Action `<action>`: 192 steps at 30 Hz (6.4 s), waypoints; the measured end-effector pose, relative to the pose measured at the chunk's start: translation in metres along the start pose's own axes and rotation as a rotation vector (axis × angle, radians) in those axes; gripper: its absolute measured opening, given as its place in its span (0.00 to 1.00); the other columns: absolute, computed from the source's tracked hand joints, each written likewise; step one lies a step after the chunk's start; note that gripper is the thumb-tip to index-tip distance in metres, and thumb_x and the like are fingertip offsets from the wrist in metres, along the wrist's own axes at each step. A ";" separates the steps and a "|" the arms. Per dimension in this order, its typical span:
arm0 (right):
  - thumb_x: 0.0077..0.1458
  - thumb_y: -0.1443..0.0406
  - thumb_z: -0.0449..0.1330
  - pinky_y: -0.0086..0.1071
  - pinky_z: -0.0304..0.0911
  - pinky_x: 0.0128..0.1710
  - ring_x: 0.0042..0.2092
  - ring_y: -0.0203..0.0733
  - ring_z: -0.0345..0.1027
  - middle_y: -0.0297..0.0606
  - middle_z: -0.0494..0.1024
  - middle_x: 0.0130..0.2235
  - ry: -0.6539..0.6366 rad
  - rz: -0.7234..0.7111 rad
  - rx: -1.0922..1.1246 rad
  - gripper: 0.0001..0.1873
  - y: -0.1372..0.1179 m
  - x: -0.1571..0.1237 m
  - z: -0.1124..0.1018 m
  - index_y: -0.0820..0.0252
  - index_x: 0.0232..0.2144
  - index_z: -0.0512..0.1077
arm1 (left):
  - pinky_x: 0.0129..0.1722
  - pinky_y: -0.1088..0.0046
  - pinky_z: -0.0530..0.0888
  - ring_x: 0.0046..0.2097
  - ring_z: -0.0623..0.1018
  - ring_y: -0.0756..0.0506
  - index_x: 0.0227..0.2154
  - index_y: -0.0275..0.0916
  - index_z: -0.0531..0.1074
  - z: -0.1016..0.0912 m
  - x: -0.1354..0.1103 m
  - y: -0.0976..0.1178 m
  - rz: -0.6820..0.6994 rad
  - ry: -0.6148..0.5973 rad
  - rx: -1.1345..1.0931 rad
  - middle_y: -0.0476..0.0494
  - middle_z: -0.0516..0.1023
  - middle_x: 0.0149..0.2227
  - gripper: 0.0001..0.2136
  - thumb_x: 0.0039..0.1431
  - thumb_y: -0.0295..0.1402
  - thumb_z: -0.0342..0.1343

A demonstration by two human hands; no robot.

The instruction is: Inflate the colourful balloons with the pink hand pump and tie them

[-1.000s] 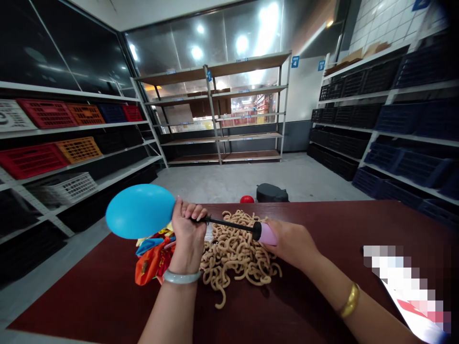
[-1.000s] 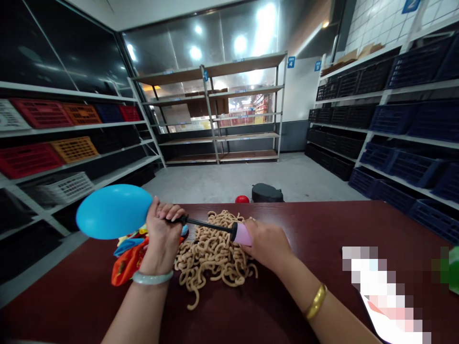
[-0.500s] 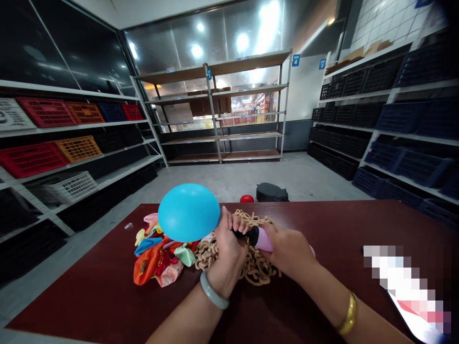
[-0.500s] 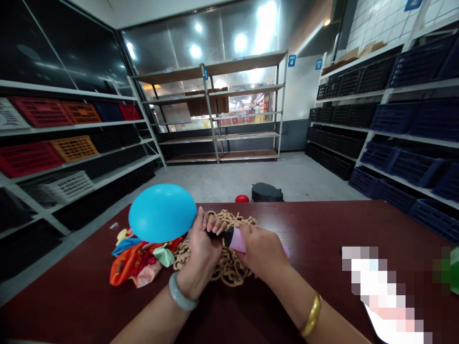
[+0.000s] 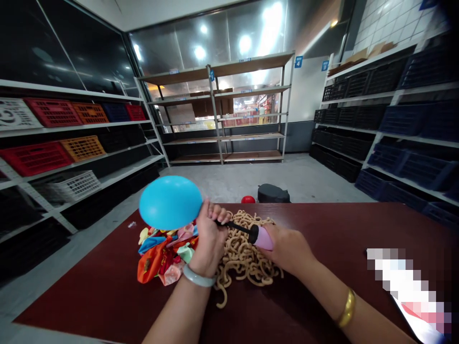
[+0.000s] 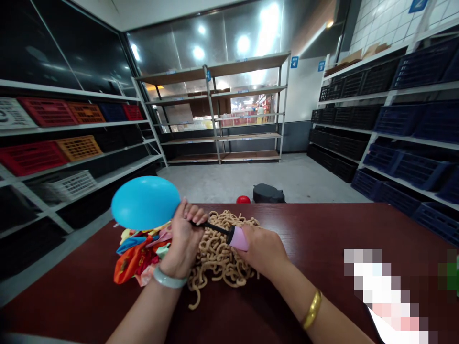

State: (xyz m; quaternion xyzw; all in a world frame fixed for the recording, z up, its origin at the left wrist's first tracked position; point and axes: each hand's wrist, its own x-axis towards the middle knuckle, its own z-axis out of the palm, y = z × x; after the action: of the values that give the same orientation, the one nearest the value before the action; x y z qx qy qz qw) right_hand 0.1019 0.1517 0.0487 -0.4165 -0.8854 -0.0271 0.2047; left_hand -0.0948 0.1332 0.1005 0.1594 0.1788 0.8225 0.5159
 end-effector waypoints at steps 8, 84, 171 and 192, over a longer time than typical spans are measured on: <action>0.52 0.50 0.56 0.36 0.62 0.35 0.40 0.48 0.73 0.42 0.77 0.42 0.021 -0.015 -0.044 0.25 0.023 0.002 -0.002 0.57 0.48 0.66 | 0.17 0.78 0.54 0.16 0.54 0.56 0.19 0.39 0.45 -0.013 0.014 0.045 0.158 -0.032 -0.070 0.56 0.48 0.14 0.21 0.61 0.32 0.53; 0.50 0.46 0.54 0.34 0.55 0.27 0.34 0.49 0.72 0.42 0.79 0.38 -0.055 -0.011 -0.212 0.30 0.026 -0.001 -0.009 0.57 0.49 0.67 | 0.17 0.78 0.56 0.16 0.56 0.56 0.18 0.39 0.49 -0.005 -0.009 -0.034 0.042 0.021 -0.026 0.57 0.50 0.15 0.21 0.57 0.37 0.57; 0.53 0.45 0.52 0.32 0.56 0.29 0.35 0.44 0.73 0.37 0.78 0.39 -0.038 0.042 -0.085 0.27 0.005 -0.001 -0.010 0.51 0.49 0.66 | 0.18 0.76 0.54 0.16 0.55 0.55 0.18 0.40 0.47 0.001 -0.008 -0.031 -0.052 -0.035 0.054 0.57 0.49 0.14 0.22 0.57 0.36 0.55; 0.52 0.51 0.57 0.34 0.55 0.30 0.37 0.47 0.71 0.44 0.76 0.40 -0.052 0.056 -0.210 0.26 0.005 -0.005 -0.020 0.57 0.50 0.64 | 0.17 0.77 0.55 0.16 0.55 0.56 0.19 0.39 0.48 -0.007 -0.003 -0.028 0.027 -0.001 -0.054 0.58 0.49 0.14 0.20 0.58 0.34 0.54</action>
State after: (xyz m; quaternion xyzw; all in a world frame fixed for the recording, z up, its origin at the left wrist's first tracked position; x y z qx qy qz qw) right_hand 0.1147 0.1470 0.0642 -0.4608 -0.8707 -0.1034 0.1375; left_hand -0.0747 0.1408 0.0814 0.1482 0.1539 0.8338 0.5090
